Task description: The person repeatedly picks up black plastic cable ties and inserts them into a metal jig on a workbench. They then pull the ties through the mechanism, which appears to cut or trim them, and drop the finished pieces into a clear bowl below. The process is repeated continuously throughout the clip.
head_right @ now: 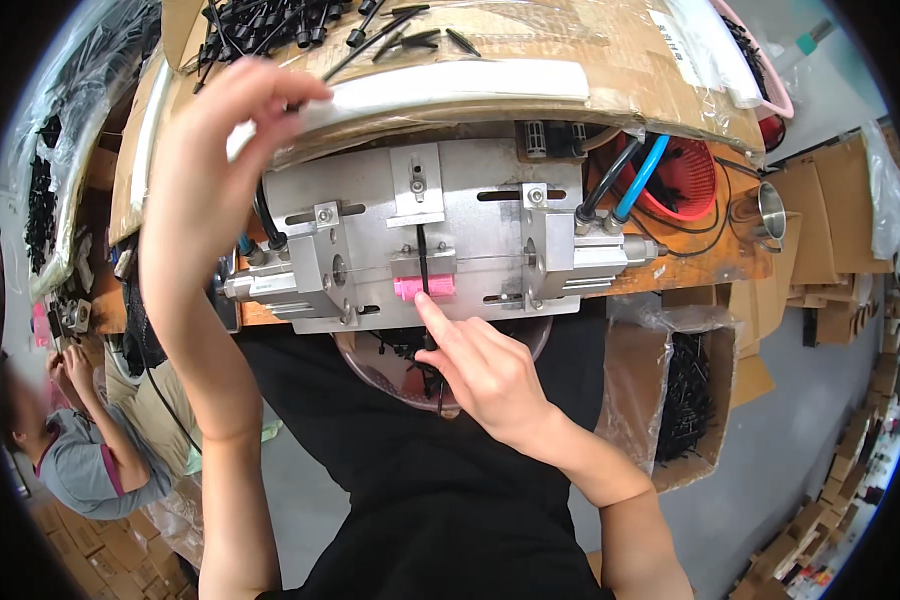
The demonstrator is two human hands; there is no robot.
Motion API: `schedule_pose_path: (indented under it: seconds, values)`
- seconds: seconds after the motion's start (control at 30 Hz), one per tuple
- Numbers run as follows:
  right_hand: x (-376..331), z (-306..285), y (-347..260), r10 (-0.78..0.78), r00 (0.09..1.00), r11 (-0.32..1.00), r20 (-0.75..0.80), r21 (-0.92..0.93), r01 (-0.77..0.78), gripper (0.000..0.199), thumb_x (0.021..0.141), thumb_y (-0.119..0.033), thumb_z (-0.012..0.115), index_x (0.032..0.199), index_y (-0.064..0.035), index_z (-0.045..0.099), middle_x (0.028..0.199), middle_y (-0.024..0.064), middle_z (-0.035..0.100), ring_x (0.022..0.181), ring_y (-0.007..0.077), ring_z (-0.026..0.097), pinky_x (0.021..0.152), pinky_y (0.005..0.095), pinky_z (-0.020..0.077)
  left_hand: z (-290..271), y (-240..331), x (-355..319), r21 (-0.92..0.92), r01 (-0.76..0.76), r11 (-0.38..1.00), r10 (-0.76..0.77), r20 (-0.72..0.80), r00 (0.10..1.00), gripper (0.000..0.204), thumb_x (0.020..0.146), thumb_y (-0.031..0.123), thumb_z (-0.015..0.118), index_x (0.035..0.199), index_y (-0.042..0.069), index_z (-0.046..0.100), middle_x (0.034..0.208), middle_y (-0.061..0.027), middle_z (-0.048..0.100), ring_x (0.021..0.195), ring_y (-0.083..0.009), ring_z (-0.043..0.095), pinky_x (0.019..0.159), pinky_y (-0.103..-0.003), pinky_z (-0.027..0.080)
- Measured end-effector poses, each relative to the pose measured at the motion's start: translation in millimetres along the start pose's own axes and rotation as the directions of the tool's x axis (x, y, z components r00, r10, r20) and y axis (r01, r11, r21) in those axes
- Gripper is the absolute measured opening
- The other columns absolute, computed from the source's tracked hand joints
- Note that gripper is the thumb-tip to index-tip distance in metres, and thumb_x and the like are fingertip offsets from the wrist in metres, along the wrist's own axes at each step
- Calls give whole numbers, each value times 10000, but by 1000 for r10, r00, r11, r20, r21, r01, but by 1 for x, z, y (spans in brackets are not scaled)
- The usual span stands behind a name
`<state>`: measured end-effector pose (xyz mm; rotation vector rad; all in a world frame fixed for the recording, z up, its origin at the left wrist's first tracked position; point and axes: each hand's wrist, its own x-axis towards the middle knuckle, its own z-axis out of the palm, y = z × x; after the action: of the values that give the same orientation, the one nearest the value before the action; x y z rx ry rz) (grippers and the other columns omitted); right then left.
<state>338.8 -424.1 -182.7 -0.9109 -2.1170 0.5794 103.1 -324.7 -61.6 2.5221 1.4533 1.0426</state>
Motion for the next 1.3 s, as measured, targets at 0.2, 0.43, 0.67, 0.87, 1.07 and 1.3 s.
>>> schedule_pose_path:
  seconds: [0.2,0.43,0.67,0.87,1.07,1.3]
  values:
    - [9,-42,-9,67,995,998,-70,-5,-68,495,715,-37,808,1177,39,647,924,146,689,730,258,649,643,341,527,59,95,-105,184,127,975,-116,-72,991,590,779,40,665,1330,-101,509,892,-82,541,809,-216,548,743,-336,484]
    - [4,-61,-12,200,970,980,-141,52,-194,326,805,1,731,1125,29,676,869,127,708,717,227,672,636,296,527,103,110,-129,209,182,961,-209,113,971,687,735,-14,619,1392,-87,432,914,-80,479,830,-202,518,760,-294,487]
    - [9,-70,-14,155,977,988,-150,38,-151,308,799,27,724,1104,39,678,877,136,710,696,226,660,616,299,515,88,107,-119,133,206,969,-229,191,954,676,760,8,660,1400,-47,448,931,-83,497,857,-218,520,772,-313,477]
    - [112,-86,11,-326,927,906,-185,-343,250,244,777,96,678,1006,14,694,895,130,700,739,269,644,642,352,509,33,46,-17,165,146,975,-120,-160,980,308,792,-79,572,1072,30,636,926,-140,575,873,-327,559,803,-416,464]
    - [237,-90,34,-507,787,656,352,-434,617,186,801,-27,643,980,-67,671,858,88,678,794,294,656,676,382,520,17,-20,101,-96,199,975,-159,322,933,229,793,18,609,1020,-8,612,863,-191,645,780,-318,636,682,-381,501]
    - [249,-89,42,-323,860,882,396,-204,425,212,851,-71,662,1062,-57,663,905,133,694,774,324,642,707,378,497,3,-19,46,116,-146,983,160,-132,978,237,813,-13,645,1040,51,674,928,-113,622,854,-278,606,746,-341,483]
